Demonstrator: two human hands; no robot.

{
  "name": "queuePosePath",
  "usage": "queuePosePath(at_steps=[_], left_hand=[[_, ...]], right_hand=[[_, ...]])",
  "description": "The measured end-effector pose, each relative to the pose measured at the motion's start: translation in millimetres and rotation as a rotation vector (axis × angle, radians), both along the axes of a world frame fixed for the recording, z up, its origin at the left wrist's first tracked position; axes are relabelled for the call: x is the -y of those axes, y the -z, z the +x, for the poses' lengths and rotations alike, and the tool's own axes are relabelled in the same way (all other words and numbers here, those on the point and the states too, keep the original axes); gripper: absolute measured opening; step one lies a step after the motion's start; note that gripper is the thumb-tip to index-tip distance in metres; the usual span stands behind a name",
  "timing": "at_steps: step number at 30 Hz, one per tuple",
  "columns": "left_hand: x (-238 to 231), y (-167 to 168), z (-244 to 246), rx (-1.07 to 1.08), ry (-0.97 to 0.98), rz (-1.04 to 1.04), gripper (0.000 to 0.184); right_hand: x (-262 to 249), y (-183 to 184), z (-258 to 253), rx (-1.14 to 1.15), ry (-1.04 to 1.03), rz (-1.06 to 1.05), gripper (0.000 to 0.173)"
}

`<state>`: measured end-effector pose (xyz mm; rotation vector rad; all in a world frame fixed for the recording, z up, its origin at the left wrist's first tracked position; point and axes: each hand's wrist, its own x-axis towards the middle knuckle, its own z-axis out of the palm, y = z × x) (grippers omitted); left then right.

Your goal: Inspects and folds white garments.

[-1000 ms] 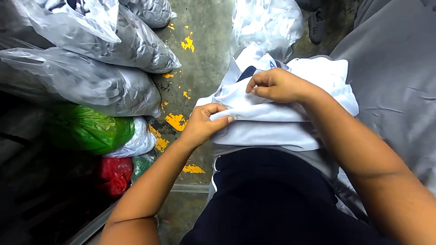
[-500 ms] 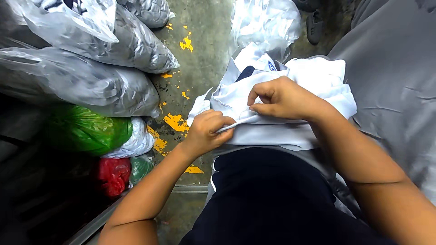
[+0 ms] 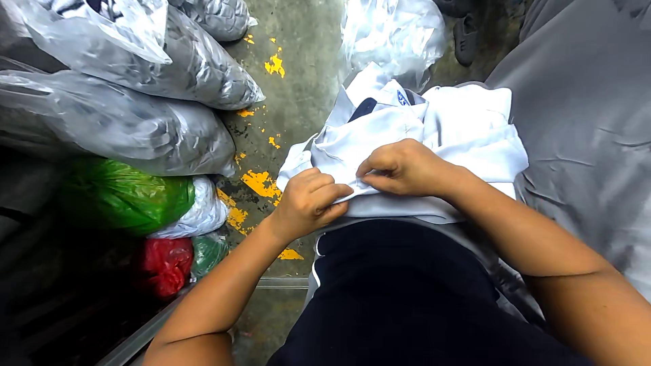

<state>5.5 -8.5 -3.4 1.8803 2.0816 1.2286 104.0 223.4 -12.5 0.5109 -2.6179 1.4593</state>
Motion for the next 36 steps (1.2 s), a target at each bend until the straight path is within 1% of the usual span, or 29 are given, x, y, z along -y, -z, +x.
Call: queuePosePath(at_steps=[7,13,19,30,36], left_hand=[[-0.9,-0.4,-0.6,0.006,0.005,-0.004,0.014],[-0.8,-0.8,-0.9,0.016,0.008,-0.008,0.014],[-0.9,-1.2,-0.2,0.021,0.005,-0.011,0.014],[-0.9,-0.7,0.1,0.024,0.006,-0.015,0.013],[-0.2,-1.0,0.0,0.045,-0.006,-0.014,0.012]], right_hand=[[6.0,2.7,-0.9,-0.004,-0.022,-0.048,0.016],[6.0,0.0,0.0,0.016,0.005,-0.074,0.016],[9.7,2.3,1.9,-0.016,-0.016,-0.112,0.013],[12.7,3.2,0.7,-0.033,-0.007,-0.104,0.012],[10.7,4.2,-0.9,-0.02,0.049,-0.062,0.012]])
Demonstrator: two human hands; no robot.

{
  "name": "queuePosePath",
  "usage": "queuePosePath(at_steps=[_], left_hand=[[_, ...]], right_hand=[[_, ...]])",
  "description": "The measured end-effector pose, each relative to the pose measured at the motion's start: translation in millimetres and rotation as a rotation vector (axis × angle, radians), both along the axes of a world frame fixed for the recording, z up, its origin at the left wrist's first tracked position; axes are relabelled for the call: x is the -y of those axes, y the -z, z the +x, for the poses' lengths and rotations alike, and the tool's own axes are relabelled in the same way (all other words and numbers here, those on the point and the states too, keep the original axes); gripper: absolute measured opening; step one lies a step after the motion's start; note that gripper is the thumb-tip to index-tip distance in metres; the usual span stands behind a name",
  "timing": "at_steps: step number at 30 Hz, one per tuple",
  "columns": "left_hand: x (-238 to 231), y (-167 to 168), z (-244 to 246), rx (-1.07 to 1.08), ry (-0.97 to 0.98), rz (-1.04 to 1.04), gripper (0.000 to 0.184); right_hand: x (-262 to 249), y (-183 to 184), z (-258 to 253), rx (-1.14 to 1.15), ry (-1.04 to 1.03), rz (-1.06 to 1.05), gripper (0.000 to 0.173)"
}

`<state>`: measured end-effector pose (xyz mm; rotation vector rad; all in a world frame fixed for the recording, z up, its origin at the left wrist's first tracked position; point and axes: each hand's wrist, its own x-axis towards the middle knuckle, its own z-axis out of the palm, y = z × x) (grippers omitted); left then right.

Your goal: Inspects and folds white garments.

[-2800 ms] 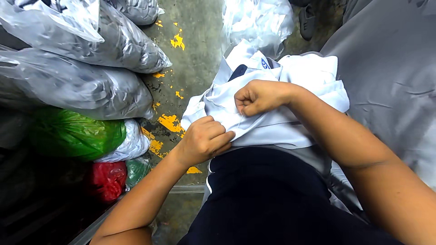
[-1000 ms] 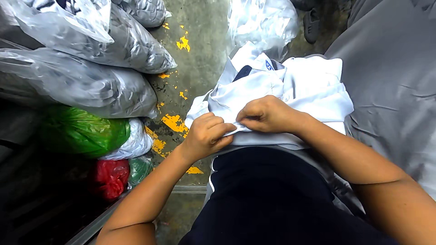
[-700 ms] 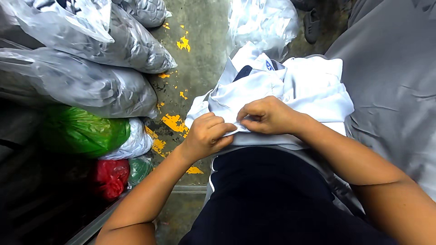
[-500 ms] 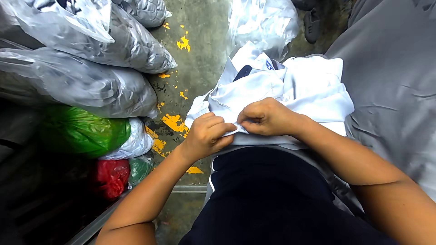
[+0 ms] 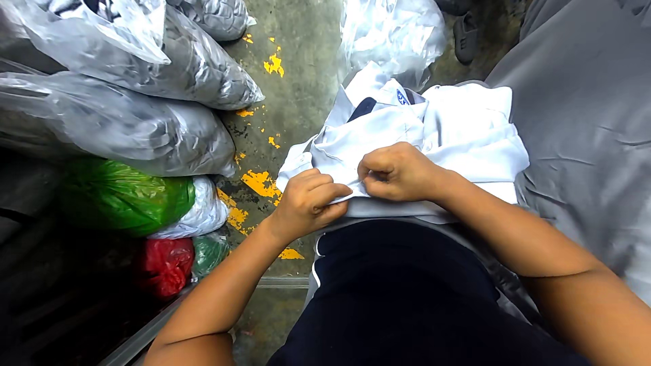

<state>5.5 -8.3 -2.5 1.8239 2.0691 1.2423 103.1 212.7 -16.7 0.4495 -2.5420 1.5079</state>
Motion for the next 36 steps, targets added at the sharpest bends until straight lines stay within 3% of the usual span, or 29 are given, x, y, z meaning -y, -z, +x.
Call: queuePosePath(at_steps=[12,19,23,25,30,36], left_hand=[[-0.4,-1.2,-0.8,0.009,-0.03,-0.001,0.012],[-1.8,-8.1,-5.8,0.57,-0.228,-0.285,0.007],[-3.8,-9.6,-8.8,0.722,-0.282,-0.378,0.003],[-3.3,-7.7,-8.1,0.668,-0.273,-0.346,0.004],[1.0,1.9,-4.7,0.155,-0.132,-0.112,0.012],[4.5,3.8,-1.1,-0.123,-0.024,0.004,0.016]], right_hand=[[-20.5,3.4,-1.7,0.162,0.078,0.03,0.011],[-33.7,-9.4,-4.8,0.325,0.165,-0.058,0.018],[-36.7,-10.5,-7.5,0.351,0.234,-0.057,0.016],[-37.1,-10.1,-8.1,0.345,0.247,-0.054,0.015],[-31.3,-20.9,-3.5,0.389,0.165,-0.249,0.007],[-15.4,-36.4,3.1,0.86,0.105,-0.465,0.02]])
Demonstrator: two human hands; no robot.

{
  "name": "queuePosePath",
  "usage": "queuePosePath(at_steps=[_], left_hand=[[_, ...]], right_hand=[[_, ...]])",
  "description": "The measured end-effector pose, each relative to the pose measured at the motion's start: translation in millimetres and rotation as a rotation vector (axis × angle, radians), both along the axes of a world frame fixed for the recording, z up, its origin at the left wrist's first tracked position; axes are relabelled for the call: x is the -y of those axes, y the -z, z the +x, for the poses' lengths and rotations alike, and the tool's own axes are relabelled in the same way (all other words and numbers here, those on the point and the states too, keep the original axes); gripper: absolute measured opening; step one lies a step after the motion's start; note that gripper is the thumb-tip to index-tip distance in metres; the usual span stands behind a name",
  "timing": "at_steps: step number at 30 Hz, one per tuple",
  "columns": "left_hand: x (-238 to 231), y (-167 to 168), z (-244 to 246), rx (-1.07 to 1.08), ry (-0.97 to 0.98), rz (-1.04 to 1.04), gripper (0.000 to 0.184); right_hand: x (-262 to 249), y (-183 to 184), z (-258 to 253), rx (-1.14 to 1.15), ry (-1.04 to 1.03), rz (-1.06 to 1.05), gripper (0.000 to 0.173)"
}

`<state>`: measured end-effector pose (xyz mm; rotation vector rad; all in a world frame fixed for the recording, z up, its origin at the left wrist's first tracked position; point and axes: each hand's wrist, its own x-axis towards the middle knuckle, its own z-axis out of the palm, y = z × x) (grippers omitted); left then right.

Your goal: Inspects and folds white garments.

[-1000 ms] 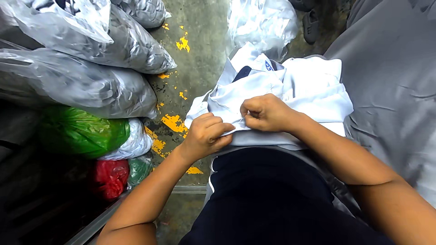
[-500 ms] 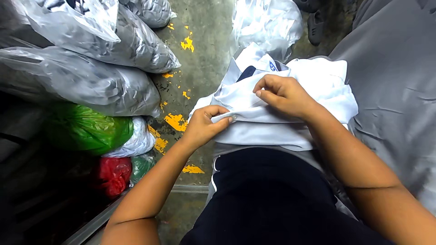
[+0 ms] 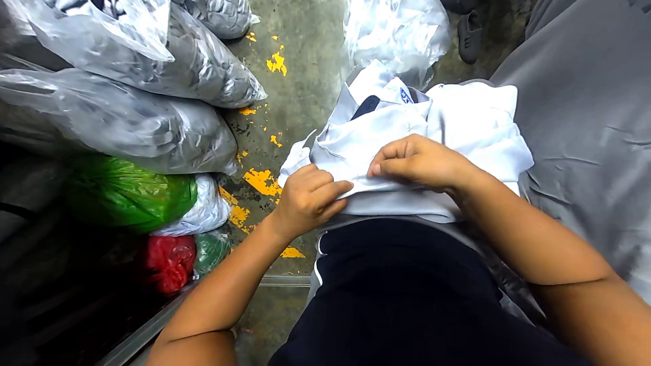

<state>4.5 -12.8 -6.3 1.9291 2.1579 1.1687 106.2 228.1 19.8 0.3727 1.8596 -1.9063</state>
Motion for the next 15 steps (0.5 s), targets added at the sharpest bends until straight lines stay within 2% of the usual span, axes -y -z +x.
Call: queuePosePath(at_steps=[3,9,15], left_hand=[[0.6,-2.2,4.5,-0.075,0.049,-0.009,0.018],[-0.6,-2.5,12.3,-0.113,0.1,-0.031,0.017],[0.7,-4.0,12.2,-0.109,0.113,-0.053,0.018]], right_hand=[[12.5,7.2,11.5,0.171,0.084,-0.248,0.018],[21.9,17.0,21.1,0.358,0.184,-0.564,0.016],[26.0,26.2,20.8,0.349,0.184,-0.658,0.016]])
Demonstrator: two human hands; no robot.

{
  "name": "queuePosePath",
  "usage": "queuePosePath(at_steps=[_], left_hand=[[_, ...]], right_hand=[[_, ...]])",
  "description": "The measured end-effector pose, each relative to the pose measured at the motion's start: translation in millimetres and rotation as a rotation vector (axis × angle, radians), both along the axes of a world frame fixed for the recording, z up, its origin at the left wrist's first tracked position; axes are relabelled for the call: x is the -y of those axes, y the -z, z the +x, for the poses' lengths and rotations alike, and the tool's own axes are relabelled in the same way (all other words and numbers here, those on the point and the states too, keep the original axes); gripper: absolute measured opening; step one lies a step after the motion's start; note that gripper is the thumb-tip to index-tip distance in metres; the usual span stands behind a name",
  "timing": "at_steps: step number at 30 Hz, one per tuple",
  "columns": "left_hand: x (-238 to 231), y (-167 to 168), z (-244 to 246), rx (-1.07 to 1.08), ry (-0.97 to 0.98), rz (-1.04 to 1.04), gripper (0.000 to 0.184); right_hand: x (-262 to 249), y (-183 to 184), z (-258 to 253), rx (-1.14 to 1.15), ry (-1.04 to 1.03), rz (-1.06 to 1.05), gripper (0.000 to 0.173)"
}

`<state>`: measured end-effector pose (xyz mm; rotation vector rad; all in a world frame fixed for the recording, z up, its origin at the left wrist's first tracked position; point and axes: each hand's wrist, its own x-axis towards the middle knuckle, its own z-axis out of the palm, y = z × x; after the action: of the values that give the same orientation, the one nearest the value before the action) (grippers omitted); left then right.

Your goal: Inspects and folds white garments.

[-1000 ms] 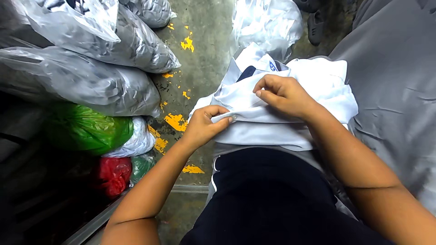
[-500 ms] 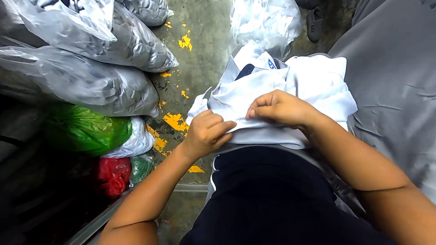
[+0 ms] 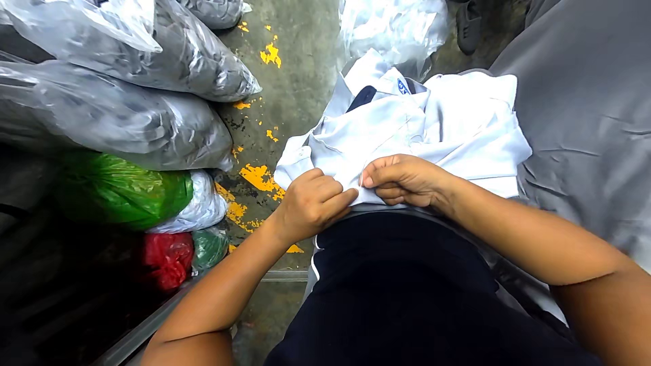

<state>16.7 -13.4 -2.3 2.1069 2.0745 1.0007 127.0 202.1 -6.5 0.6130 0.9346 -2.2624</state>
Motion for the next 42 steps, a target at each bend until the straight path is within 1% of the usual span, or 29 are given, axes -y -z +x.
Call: queuePosePath(at_steps=[5,23,26,29,33,36,39,42], left_hand=[[-1.3,0.5,-0.5,-0.002,-0.002,0.001,0.019],[-2.0,0.5,0.9,0.017,0.001,-0.014,0.02],[-2.1,0.1,1.1,0.016,0.005,-0.011,0.02],[-2.2,0.7,0.7,-0.001,0.008,-0.017,0.02],[-0.2,-0.4,0.2,0.003,0.014,-0.013,0.02],[-0.4,0.8,0.3,-0.012,0.009,-0.014,0.019],[0.1,1.1,0.7,-0.001,0.011,-0.016,0.019],[0.5,2.0,-0.6,-0.008,0.001,-0.015,0.02]], right_hand=[[0.8,3.0,0.6,-0.038,0.002,0.001,0.017],[10.6,-0.4,0.0,-0.07,0.02,0.142,0.02],[13.6,-1.2,0.0,-0.092,0.034,0.224,0.024],[16.6,0.1,-0.9,-0.095,0.043,0.305,0.024],[19.1,-3.6,1.3,-0.113,0.045,0.347,0.025],[17.8,0.8,1.5,-0.092,0.1,0.382,0.024],[20.4,-3.7,3.3,-0.117,0.074,0.399,0.024],[14.5,4.6,4.7,-0.117,0.135,0.427,0.022]])
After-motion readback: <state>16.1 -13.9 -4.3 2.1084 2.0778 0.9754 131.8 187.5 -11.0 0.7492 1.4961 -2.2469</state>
